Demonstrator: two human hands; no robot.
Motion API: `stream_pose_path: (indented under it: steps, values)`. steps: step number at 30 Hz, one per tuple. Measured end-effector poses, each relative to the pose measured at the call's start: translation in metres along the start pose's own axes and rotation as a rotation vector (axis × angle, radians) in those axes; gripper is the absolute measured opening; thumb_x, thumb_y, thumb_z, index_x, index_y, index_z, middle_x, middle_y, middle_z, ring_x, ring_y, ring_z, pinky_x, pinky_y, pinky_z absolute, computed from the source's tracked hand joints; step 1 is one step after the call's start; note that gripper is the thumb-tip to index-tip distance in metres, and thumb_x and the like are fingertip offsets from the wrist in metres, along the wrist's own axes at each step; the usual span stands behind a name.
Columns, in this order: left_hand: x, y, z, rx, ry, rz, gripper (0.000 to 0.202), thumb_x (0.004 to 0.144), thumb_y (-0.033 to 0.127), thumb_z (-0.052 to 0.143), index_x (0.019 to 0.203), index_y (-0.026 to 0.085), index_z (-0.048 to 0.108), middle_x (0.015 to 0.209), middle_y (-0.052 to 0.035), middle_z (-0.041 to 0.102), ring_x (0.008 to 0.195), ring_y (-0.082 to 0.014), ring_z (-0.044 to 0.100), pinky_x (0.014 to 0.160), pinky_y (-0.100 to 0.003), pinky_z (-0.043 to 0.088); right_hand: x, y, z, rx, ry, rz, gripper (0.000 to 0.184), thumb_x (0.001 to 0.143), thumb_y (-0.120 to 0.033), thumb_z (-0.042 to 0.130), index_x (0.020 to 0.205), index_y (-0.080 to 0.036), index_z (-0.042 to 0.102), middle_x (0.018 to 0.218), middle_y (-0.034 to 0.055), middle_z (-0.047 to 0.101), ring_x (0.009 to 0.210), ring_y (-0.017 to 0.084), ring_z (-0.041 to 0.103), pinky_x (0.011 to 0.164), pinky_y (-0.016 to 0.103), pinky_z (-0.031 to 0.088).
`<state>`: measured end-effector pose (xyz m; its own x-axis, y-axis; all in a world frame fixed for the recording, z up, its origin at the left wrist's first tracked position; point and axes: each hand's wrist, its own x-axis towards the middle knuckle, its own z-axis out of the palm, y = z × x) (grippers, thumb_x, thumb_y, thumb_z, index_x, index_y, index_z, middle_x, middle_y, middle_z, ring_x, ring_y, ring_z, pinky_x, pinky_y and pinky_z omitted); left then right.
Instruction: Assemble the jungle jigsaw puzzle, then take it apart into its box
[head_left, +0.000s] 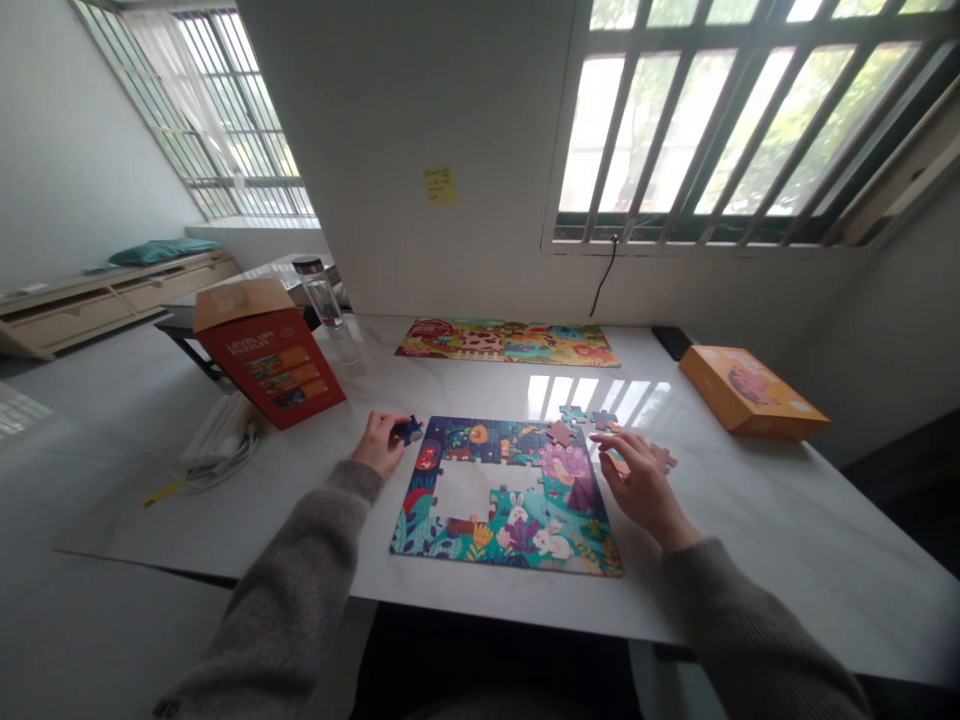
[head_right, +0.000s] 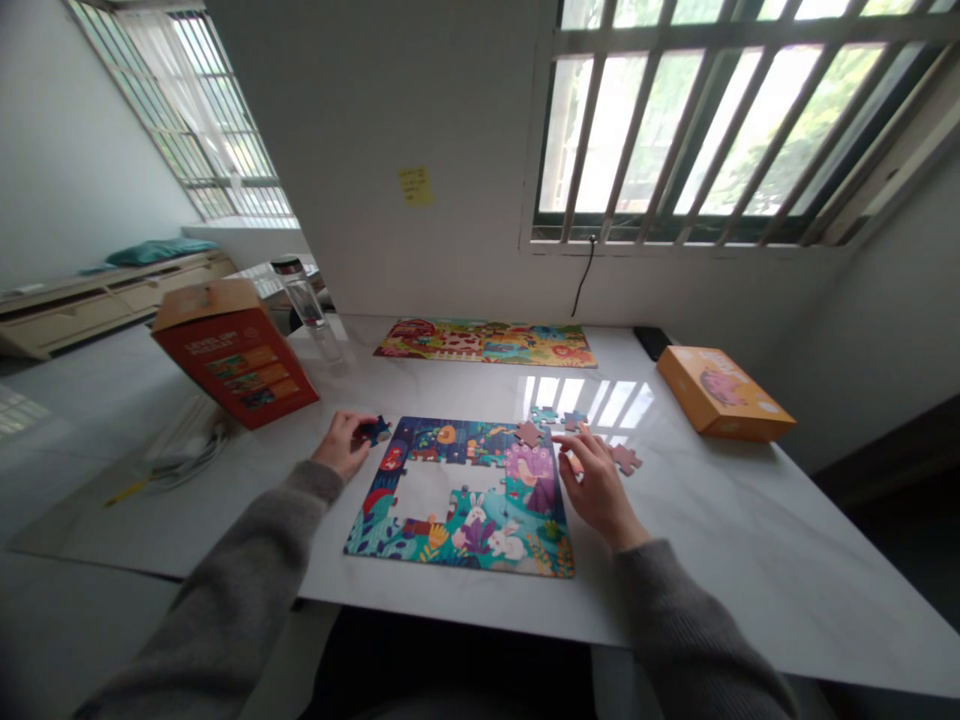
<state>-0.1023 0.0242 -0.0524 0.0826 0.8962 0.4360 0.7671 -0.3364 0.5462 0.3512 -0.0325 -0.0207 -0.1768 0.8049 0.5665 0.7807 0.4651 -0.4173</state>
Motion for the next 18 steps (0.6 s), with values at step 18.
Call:
stream_pose_path:
  steps: [18]
  values:
    - [0.019, 0.121, 0.037, -0.803, -0.337, -0.069, 0.036, 0.079, 0.03, 0.069, 0.11, 0.012, 0.066, 0.106, -0.0118, 0.072, 0.091, -0.0212, 0.068, 0.079, -0.035, 0.058, 0.026, -0.027, 0.003, 0.177, -0.014, -0.066, 0.021, 0.096, -0.024, 0.047, 0.107, -0.024, 0.066, 0.097, 0.0067, 0.067, 0.095, 0.024, 0.061, 0.091, 0.041, 0.046]
